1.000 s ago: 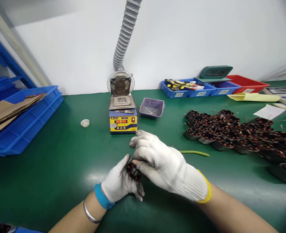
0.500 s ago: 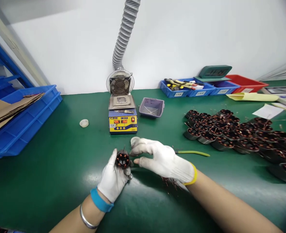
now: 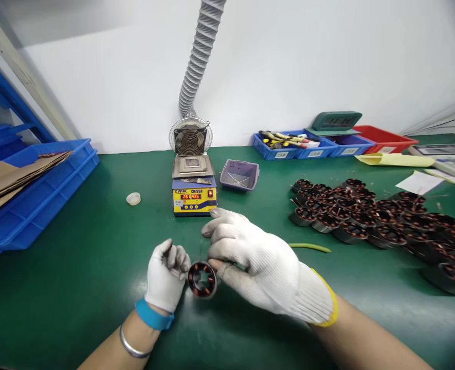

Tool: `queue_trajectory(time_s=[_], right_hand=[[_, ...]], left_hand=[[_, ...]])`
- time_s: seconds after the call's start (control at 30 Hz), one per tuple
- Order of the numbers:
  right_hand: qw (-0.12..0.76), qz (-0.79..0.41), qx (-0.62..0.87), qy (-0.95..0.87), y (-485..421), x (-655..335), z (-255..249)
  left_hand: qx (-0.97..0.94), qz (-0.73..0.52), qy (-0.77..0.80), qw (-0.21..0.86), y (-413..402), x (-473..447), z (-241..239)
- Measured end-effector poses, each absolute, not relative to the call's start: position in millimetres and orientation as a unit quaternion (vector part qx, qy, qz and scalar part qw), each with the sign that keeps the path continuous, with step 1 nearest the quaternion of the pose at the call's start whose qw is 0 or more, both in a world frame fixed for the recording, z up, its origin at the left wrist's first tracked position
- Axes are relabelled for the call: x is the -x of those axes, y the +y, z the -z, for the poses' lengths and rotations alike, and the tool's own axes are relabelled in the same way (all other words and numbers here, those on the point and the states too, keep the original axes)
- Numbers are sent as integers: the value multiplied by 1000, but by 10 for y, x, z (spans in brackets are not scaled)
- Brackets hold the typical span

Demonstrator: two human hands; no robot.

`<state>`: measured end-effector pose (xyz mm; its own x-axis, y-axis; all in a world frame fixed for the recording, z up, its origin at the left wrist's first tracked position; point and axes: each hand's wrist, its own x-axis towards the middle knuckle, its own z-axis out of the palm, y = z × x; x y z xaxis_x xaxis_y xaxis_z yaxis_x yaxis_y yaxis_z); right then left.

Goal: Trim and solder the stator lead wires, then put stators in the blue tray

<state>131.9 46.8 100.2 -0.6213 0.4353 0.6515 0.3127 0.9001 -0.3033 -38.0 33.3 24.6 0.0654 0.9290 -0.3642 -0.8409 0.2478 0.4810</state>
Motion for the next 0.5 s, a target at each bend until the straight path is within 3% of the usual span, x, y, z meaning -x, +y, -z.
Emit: queue_trajectory(time_s=[0.2,0.27,0.4,0.5], right_hand=[[327,-68,210,-919,402,-1356,-1003],[319,-48,218,-921,428,-1390,-997],[338,-23,216,-916,474,-1404,-1064],[357,-58,198,-911,498,-1373,-1058]], left_hand=[[-238,-367,317,842,209,298,-220],[-254,-389,291,836,198,330,-265],[-157,-567,284,757,303,394,-298],[-148,-511,283,798,335,354,-224]])
